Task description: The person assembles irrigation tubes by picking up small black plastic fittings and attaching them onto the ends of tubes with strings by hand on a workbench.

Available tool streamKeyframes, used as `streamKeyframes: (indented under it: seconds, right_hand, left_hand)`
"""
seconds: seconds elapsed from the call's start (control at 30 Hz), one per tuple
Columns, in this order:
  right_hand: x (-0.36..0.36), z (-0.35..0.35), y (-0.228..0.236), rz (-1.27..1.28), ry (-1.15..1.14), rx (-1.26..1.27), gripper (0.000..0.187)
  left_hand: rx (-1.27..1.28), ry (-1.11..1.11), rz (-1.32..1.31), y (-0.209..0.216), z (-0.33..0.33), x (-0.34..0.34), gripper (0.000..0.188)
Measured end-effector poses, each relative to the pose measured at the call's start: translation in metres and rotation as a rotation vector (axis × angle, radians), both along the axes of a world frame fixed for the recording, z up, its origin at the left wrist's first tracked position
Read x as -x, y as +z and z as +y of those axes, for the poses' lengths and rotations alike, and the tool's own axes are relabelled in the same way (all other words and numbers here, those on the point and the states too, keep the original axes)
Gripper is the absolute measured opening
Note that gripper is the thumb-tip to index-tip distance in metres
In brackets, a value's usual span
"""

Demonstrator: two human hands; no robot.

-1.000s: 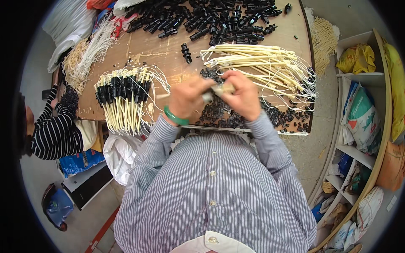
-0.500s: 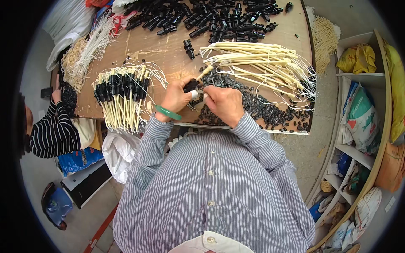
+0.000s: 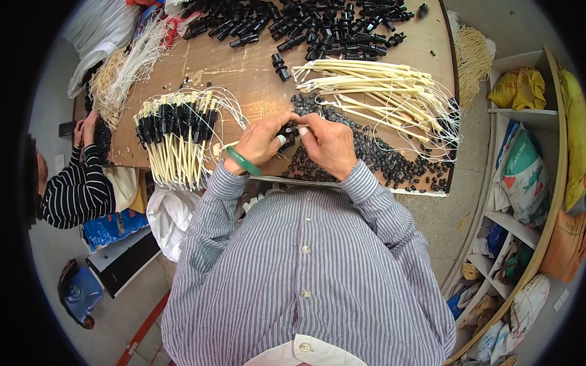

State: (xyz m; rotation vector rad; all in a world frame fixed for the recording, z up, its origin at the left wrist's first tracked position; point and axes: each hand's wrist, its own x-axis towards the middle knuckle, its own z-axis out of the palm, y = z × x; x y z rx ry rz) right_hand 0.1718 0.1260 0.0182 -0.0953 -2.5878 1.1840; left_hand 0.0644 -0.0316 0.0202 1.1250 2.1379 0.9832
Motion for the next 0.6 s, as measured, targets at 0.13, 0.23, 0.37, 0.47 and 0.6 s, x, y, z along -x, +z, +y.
streamKeyframes:
  seconds: [0.13,0.23,0.37,0.47,0.6]
  right_hand:
    - [-0.002,-0.003,0.007,-0.043,0.173,0.005,0.013]
    - [-0.003,-0.004,0.001,-0.008,0.106,-0.054,0.011]
    - [-0.004,-0.006,0.002,0.008,0.067,0.013,0.016]
    - [-0.005,-0.005,-0.003,-0.024,0.098,0.139,0.018]
    - [-0.005,-0.001,-0.003,-0.135,0.147,0.223,0.016]
  left_hand:
    - [-0.050,-0.118,-0.113,0.000,0.001,0.000,0.049]
    - [-0.226,0.096,-0.076,0.004,0.003,-0.004,0.035]
    - [-0.417,0.260,-0.048,0.003,-0.003,-0.007,0.015]
    - [-0.567,0.173,-0.062,0.000,-0.003,-0.010,0.019]
    - [-0.520,0.121,-0.101,-0.009,-0.004,-0.006,0.010]
